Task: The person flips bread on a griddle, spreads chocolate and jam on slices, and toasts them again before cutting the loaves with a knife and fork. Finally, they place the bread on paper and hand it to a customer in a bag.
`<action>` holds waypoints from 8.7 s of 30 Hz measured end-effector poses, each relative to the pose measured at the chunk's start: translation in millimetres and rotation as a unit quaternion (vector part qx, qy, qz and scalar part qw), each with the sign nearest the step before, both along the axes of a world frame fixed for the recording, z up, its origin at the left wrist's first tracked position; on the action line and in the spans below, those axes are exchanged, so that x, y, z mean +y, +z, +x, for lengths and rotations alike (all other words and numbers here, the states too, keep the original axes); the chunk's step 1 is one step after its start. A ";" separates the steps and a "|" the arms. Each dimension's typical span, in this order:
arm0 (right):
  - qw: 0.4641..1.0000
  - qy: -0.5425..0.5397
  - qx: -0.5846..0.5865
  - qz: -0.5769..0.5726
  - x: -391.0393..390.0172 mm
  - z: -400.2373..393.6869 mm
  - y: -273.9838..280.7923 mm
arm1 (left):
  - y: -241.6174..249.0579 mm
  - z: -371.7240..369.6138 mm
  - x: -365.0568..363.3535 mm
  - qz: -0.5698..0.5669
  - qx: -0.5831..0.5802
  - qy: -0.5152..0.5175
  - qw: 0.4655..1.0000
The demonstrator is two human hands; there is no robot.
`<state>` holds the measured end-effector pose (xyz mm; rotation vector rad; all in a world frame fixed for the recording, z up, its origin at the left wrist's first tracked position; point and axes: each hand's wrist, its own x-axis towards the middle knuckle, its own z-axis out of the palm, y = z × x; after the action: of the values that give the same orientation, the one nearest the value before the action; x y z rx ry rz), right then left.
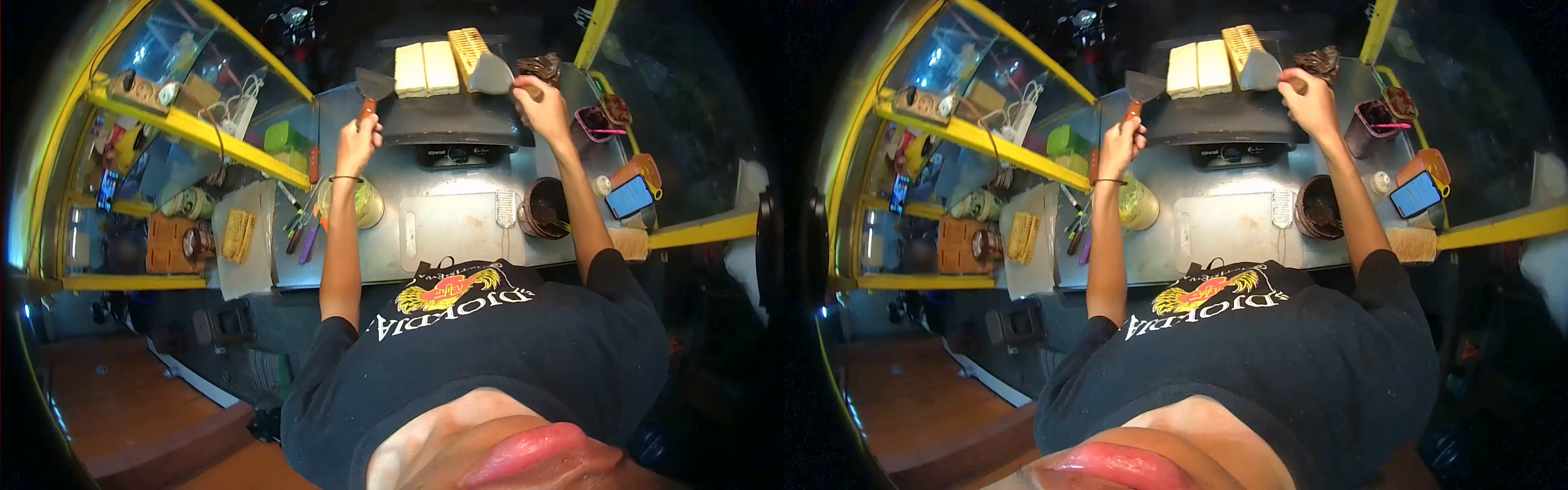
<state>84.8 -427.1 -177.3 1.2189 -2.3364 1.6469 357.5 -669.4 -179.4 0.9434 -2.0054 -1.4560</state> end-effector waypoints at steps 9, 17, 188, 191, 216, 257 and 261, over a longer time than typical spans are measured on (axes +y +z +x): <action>0.965 0.093 -0.022 0.244 -7.3 -19.6 -45.9 | -116.3 -6.9 83.0 0.451 0.294 -0.064 0.840; 0.863 0.477 0.062 0.156 -110.6 226.7 10.9 | -148.8 138.1 125.0 0.130 0.035 0.066 0.989; 0.899 0.389 0.147 0.136 -168.0 8.6 -3.5 | -0.2 45.1 53.3 -0.090 -0.065 0.100 0.989; 0.976 0.191 0.034 0.100 -177.6 -16.8 -29.1 | -5.6 41.7 54.4 -0.069 -0.050 0.099 0.991; 0.962 0.167 0.194 0.096 -175.9 -9.3 -9.1 | -24.2 57.0 76.7 0.007 0.046 0.139 0.989; 0.940 -0.052 -0.175 0.288 -5.8 80.7 -15.2 | -22.3 -39.3 60.9 -0.070 0.029 0.013 0.997; 0.955 -0.077 -0.240 0.156 -16.3 77.9 -39.7 | -11.4 -68.1 45.9 -0.103 0.031 -0.015 0.994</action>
<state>162.7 -443.4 -217.0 0.6851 -2.9841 1.7213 289.4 -623.5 -190.7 0.7737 -2.0849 -1.2491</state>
